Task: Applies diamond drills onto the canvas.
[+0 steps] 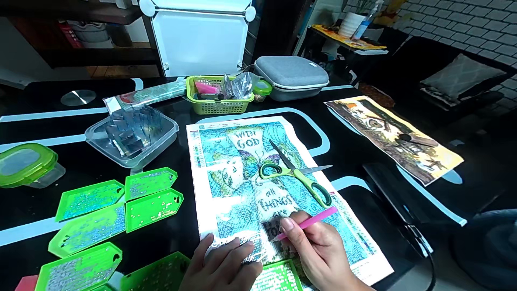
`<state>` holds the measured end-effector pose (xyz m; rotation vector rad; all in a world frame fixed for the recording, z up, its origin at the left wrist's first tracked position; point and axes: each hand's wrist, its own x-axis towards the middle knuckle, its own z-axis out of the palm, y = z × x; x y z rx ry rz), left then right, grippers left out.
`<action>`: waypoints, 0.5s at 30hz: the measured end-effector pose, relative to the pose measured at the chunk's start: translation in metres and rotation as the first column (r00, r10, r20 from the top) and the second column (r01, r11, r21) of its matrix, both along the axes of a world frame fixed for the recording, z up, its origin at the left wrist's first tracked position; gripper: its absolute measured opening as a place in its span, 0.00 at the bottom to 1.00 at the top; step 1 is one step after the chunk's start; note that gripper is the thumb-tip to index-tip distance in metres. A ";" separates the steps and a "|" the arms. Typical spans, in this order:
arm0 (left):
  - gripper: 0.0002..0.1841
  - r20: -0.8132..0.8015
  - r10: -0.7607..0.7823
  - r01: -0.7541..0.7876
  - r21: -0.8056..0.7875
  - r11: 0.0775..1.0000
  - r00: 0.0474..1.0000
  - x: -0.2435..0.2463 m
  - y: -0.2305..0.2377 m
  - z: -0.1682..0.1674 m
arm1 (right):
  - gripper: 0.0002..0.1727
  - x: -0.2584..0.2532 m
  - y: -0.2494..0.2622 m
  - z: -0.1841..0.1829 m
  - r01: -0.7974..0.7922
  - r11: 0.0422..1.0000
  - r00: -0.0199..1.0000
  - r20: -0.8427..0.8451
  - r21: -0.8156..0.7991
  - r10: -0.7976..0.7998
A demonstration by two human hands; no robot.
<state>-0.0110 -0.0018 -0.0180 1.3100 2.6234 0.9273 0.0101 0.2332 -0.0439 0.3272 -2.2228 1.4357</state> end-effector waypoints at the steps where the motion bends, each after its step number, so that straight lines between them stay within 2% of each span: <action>1: 0.23 -0.006 0.002 -0.002 0.004 1.000 1.000 0.000 0.000 0.000 | 0.16 0.000 0.000 0.000 -0.002 1.000 1.000 -0.002 -0.013 0.002; 11: 0.23 -0.013 -0.002 0.002 0.000 1.000 1.000 0.000 0.000 -0.001 | 0.17 -0.001 0.000 -0.002 0.011 0.994 1.000 -0.010 0.108 -0.010; 15: 0.23 -0.010 -0.001 0.001 -0.005 1.000 1.000 0.000 0.000 -0.001 | 0.17 0.001 0.000 -0.001 0.004 0.997 1.000 -0.027 0.071 -0.002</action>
